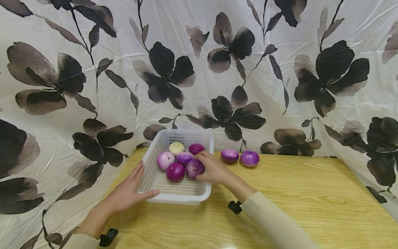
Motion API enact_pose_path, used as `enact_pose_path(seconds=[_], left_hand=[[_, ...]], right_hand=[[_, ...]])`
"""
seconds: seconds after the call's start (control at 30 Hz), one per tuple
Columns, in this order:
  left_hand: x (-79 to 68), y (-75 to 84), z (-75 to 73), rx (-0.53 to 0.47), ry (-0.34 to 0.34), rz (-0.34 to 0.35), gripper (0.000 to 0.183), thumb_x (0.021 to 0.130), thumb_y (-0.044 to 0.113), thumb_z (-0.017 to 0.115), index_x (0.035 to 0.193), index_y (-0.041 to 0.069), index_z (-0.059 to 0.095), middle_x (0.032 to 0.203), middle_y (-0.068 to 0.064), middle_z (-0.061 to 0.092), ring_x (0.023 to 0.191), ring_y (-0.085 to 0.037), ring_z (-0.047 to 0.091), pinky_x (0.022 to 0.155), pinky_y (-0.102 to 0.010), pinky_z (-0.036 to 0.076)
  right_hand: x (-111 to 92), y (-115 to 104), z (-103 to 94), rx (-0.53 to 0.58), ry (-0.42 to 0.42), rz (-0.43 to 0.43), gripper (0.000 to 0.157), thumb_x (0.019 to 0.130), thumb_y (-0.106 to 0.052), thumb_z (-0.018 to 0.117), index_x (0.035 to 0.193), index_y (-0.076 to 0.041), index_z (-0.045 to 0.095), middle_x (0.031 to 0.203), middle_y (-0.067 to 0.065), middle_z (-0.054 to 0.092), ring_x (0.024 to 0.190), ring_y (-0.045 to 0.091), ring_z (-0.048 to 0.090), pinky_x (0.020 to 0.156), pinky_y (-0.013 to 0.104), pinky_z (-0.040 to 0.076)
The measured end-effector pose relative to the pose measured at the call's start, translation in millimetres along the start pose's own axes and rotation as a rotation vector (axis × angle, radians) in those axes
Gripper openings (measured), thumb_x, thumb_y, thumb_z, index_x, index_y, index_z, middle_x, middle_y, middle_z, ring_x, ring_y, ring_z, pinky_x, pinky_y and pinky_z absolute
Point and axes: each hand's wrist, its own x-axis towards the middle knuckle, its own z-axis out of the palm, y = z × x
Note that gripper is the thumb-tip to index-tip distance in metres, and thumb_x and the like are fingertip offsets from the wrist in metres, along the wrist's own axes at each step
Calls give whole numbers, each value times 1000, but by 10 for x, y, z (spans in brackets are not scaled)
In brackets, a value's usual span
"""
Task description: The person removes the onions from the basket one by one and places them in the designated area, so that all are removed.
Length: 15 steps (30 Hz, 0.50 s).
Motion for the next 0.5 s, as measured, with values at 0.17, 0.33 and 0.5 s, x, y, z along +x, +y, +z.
enact_pose_path(seconds=[0.17,0.33,0.5], left_hand=[[2,13,-4,-2,-1,0,121,86,74,64,161,-5,12,171,-22,3,149,-53,21,113,-70,31],[4,19,-4,0,-6,-2,121,86,75,63,161,-6,12,170,-22,3,149,-53,21,113,-70,30],[6,14,3,13,-1,-3,121,86,75,63,161,-6,13,170,-23,4,149,-53,21,113,-70,30]], right_hand=[[100,-4,21,-83,-46,32,68,74,-14,87,136,-2,61,131,10,58,120,26,57,107,41,48],[145,-28,28,-136,-78,54,62,73,-15,87,130,-5,65,125,8,60,113,26,60,102,41,51],[164,-51,32,-188,-106,92,56,73,-17,86,126,-10,68,122,5,61,109,24,61,97,41,53]])
